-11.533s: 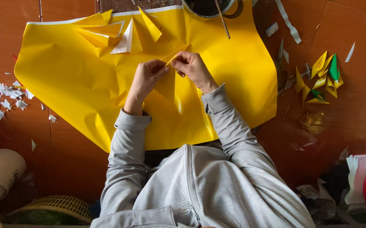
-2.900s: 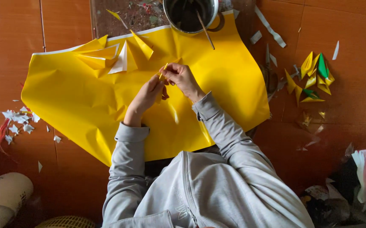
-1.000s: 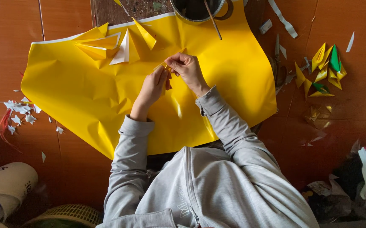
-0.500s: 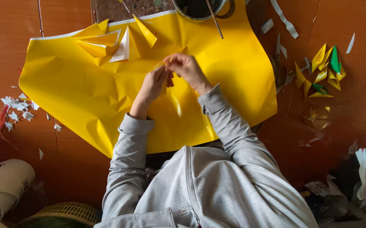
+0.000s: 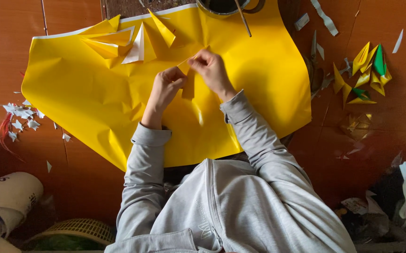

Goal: Folding and assembling paper components to create decorative items.

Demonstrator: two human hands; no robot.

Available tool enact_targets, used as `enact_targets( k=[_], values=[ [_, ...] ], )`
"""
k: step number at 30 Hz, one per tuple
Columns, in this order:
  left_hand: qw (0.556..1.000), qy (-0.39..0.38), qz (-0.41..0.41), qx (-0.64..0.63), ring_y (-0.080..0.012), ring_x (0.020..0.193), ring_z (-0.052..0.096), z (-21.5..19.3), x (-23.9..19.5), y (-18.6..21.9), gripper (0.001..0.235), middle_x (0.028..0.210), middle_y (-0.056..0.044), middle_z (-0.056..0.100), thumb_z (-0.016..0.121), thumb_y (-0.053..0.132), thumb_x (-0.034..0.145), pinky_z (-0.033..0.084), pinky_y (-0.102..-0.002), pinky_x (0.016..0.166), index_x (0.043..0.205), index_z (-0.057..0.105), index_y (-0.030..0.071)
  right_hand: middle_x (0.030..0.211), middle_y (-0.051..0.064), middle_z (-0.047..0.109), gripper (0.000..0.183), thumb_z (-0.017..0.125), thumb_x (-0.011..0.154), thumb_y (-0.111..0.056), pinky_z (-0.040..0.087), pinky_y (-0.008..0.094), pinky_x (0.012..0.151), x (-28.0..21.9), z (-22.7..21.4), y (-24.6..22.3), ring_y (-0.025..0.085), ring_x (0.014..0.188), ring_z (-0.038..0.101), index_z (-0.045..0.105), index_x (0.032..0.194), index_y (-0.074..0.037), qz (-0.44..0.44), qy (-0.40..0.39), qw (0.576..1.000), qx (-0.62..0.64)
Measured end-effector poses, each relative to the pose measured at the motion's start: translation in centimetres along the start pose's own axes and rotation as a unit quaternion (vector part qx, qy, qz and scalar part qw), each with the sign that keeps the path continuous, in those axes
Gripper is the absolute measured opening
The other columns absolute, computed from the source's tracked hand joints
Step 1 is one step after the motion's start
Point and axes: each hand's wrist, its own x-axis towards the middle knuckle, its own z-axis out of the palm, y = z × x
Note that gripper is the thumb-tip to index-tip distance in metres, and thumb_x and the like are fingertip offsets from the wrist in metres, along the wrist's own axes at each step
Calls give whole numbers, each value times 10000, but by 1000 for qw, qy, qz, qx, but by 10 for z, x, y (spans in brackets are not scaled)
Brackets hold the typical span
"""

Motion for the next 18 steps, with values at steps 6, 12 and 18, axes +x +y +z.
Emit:
enact_targets(
  k=[6,12,18],
  values=[
    [994,0,15,107,-68,750,613,0,-4,12,55,780,-19,701,699,47,873,491,-238,688,892,694,-4,742,-75,550,241,737,1016,-187,369,216,622,6,-24,-10,39,691,421,644,865,-25,-16,117,993,24],
    [997,57,16,42,-87,765,624,-10,4,-12,85,822,-30,713,667,44,893,505,-246,715,928,721,-11,805,-68,586,194,716,992,-216,400,201,608,5,-18,-36,42,708,494,618,1062,-63,8,91,995,45],
    [983,121,-7,-137,-116,795,680,-17,8,-18,128,870,-42,718,682,111,997,574,-266,769,987,684,-16,991,-17,694,211,690,983,-102,566,224,841,-2,3,-6,64,898,646,657,1175,-20,39,-116,990,66]
  ],
)
